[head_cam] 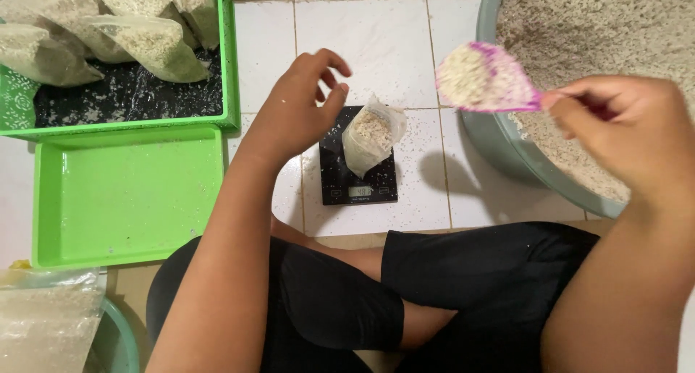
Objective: The person scoops rice from a large basin into small plastic bags placed on a digital scale. They adjust the amount to reach a target weight, then fold and place the filled bags into a green tray. The process repeats for multiple bags.
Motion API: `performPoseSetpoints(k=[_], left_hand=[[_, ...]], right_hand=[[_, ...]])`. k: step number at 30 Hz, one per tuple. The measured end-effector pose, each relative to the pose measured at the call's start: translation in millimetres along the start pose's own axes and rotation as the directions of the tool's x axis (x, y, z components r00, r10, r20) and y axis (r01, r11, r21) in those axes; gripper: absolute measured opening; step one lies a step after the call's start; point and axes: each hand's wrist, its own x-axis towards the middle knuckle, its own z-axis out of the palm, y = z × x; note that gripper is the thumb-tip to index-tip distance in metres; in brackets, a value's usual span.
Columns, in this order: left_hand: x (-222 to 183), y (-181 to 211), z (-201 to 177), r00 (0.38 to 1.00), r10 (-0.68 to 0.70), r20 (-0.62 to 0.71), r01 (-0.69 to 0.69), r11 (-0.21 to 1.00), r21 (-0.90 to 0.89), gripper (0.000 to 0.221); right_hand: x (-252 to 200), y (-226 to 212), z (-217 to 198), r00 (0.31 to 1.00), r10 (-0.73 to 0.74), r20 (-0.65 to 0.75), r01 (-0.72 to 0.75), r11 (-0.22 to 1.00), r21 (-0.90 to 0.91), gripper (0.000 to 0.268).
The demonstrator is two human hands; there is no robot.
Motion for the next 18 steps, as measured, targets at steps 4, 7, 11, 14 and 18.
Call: performPoseSetpoints(k=[4,7,11,14,18], left_hand=[[-4.0,11.4,-1.7,0.968,0.24,0.074,-0.246,0.967,0.071,0.024],[-5.9,14.5,1.2,0.948,0.263,0.181,-0.29,0.946,0.143,0.038],[-3.6,10.0,6.6,0.94,0.227,0.255,-0.286,0.932,0.224,0.044],[-3.0,9.3,8.6,0.942,0.167,0.29,-0.243,0.937,0.25,0.042],[-1.2,6.4,9.8,0.94,0.193,0.282,-0.26,0.94,0.222,0.034]], right_hand=[[-0.4,-36.2,19.8,0.995,0.001,0.096,0.004,0.999,-0.052,0.015],[-1.5,-41.3,33.0,0.992,-0.055,0.114,0.069,0.99,-0.122,0.015],[-3.1,-44.1,46.3,0.977,-0.179,0.118,0.199,0.963,-0.182,0.013],[-2.2,-41.9,51.7,0.958,-0.263,0.113,0.284,0.922,-0.261,0.014],[-3.8,-40.1,54.0,0.941,-0.331,0.073,0.336,0.885,-0.322,0.012]])
